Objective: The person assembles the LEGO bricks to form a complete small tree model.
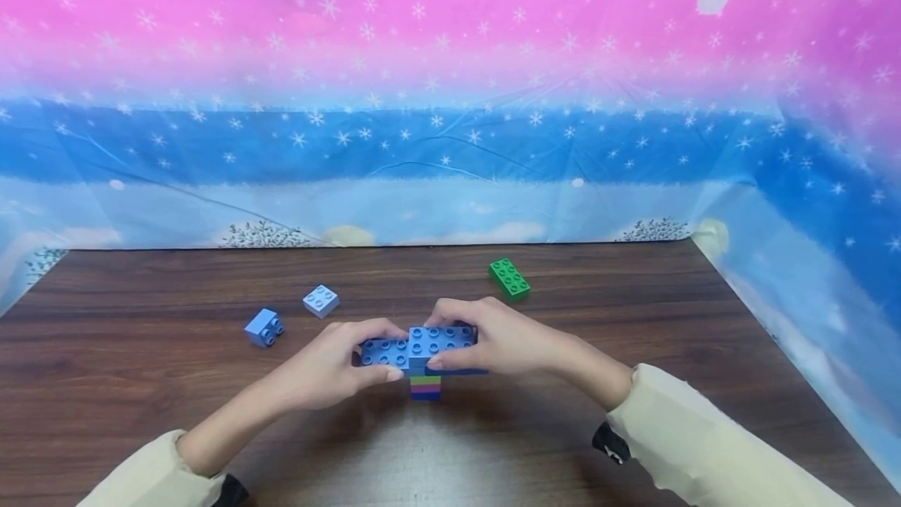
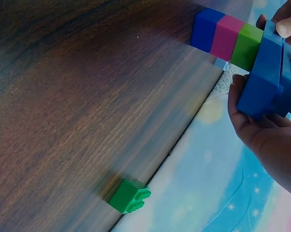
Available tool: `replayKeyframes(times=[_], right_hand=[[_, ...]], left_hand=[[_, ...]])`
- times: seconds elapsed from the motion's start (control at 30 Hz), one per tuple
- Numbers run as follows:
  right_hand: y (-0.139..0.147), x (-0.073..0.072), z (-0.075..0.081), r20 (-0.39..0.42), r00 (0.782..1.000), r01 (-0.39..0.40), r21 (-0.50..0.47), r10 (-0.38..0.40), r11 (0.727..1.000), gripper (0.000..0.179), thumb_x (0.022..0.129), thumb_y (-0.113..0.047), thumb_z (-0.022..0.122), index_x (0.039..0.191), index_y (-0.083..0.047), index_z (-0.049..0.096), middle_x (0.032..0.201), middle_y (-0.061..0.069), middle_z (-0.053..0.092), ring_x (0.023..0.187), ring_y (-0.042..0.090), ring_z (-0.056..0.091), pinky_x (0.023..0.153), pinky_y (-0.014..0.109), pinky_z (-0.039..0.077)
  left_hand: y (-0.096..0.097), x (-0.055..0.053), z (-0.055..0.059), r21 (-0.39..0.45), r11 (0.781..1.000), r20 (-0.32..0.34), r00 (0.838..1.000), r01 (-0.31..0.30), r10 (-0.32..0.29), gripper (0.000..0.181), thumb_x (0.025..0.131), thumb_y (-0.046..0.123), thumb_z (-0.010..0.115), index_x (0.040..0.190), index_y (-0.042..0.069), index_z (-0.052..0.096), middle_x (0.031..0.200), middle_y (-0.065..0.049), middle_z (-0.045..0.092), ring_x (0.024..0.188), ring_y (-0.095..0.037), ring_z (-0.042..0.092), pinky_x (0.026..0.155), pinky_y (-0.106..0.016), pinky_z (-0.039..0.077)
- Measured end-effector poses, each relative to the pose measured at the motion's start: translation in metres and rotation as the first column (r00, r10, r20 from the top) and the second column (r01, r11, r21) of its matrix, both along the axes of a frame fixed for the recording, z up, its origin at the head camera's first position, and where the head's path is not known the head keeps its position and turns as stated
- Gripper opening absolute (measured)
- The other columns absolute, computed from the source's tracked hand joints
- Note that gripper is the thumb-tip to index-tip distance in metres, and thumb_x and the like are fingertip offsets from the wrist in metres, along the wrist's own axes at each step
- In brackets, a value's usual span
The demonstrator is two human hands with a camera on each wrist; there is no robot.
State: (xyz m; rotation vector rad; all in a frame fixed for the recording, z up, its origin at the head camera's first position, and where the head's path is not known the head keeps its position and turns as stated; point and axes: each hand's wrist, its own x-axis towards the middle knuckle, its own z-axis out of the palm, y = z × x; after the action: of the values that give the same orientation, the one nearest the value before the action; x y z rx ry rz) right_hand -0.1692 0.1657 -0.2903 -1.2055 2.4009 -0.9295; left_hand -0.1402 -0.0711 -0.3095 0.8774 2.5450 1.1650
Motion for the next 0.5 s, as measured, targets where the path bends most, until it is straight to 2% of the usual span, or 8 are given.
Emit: replayKeyframes(times=[0.5], right_hand=[[-0.0004, -0.0009, 0.0000, -0.026, 1.000, 0.008, 0.009, -0.008, 1.000, 0.029, 0.087, -0.034, 0.062, 0.109, -0.016, 0.058, 0.093, -0.007, 0.059, 0.073, 0.008, 0.053, 0.063, 0.026, 0.045]], left_hand=[[0.0012, 0.0006, -0.0008, 0.000, 1.000, -0.006, 1.000, -0.010, 0.010, 0.030, 0.086, 0.016, 0.065, 0.114, 0.006, 0.059, 0.106, -0.007, 0.062, 0.086, -0.012, 0.056, 0.074, -0.031, 0.047]])
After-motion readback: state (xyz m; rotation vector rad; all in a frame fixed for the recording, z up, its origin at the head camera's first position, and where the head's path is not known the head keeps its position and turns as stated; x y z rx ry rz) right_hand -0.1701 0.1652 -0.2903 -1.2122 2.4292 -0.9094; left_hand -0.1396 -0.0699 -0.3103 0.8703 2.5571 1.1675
